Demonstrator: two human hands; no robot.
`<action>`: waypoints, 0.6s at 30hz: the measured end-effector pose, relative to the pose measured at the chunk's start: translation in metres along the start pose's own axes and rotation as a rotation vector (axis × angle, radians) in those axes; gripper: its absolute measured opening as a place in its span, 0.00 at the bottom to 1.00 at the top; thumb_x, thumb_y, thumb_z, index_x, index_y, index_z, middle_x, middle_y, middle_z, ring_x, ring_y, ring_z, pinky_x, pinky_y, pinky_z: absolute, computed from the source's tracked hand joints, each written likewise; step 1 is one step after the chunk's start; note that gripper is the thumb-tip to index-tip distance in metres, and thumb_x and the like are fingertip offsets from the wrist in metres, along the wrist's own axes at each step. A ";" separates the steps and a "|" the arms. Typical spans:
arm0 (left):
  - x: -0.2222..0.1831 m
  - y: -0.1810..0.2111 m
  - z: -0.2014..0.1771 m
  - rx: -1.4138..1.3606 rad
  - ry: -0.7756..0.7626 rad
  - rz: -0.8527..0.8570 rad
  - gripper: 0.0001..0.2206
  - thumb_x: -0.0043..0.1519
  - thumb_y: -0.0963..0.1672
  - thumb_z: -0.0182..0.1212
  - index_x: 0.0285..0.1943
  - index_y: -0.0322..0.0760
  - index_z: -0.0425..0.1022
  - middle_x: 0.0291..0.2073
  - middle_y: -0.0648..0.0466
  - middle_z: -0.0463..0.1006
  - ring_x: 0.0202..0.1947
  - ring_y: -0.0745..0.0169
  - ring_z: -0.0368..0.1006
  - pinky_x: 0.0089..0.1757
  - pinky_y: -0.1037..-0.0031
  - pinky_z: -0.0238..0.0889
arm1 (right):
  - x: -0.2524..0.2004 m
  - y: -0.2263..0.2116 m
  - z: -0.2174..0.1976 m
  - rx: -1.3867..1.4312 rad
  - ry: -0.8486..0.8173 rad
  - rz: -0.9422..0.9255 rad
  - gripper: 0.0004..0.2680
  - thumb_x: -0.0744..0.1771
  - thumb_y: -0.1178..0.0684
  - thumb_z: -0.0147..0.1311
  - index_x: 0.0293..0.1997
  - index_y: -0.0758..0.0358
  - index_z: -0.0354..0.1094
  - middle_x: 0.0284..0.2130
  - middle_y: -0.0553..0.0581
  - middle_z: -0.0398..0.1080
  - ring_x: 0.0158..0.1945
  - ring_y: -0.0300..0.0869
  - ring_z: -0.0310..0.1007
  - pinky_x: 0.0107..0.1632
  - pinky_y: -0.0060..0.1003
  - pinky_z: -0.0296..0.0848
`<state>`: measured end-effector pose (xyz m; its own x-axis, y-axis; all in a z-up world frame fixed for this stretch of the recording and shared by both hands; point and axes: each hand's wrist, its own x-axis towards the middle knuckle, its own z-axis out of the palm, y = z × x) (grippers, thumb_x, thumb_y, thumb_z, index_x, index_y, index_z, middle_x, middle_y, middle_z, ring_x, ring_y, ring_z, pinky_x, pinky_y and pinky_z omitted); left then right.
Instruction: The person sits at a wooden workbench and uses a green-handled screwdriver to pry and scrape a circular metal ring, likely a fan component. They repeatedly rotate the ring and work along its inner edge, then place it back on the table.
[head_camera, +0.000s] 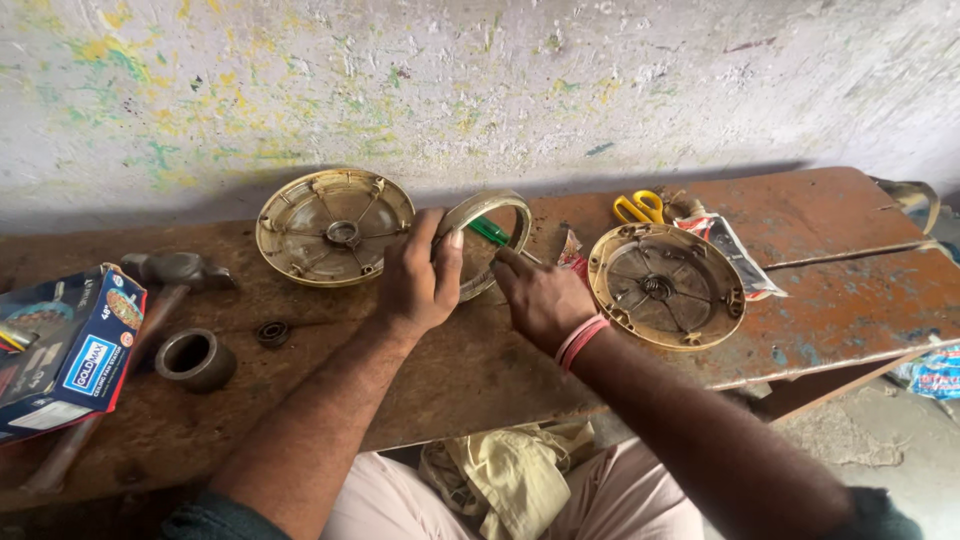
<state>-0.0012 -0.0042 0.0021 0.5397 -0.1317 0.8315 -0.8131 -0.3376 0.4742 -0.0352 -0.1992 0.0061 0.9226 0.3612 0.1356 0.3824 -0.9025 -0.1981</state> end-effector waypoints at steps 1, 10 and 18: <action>0.000 0.000 0.001 0.001 0.003 0.000 0.09 0.71 0.43 0.50 0.53 0.31 0.68 0.28 0.44 0.75 0.27 0.44 0.76 0.31 0.59 0.67 | 0.000 -0.004 0.001 0.046 -0.042 0.055 0.11 0.69 0.59 0.46 0.58 0.69 0.66 0.60 0.65 0.64 0.35 0.63 0.76 0.36 0.55 0.74; 0.002 -0.013 0.000 -0.042 -0.031 -0.204 0.11 0.72 0.45 0.48 0.54 0.32 0.70 0.26 0.49 0.74 0.26 0.54 0.75 0.31 0.63 0.66 | -0.008 0.006 0.024 1.070 0.051 0.098 0.12 0.67 0.61 0.55 0.56 0.61 0.75 0.35 0.59 0.80 0.23 0.32 0.68 0.25 0.31 0.69; -0.001 -0.038 0.003 -0.175 -0.026 -0.238 0.18 0.70 0.51 0.51 0.56 0.33 0.68 0.27 0.55 0.69 0.28 0.67 0.67 0.33 0.69 0.61 | 0.033 0.057 -0.010 1.104 0.684 0.055 0.11 0.68 0.66 0.47 0.53 0.66 0.73 0.56 0.63 0.74 0.28 0.34 0.76 0.27 0.26 0.73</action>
<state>0.0299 0.0064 -0.0176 0.7235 -0.0921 0.6841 -0.6868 -0.1964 0.6998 0.0162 -0.2410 0.0090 0.8508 -0.1574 0.5013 0.4864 -0.1251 -0.8648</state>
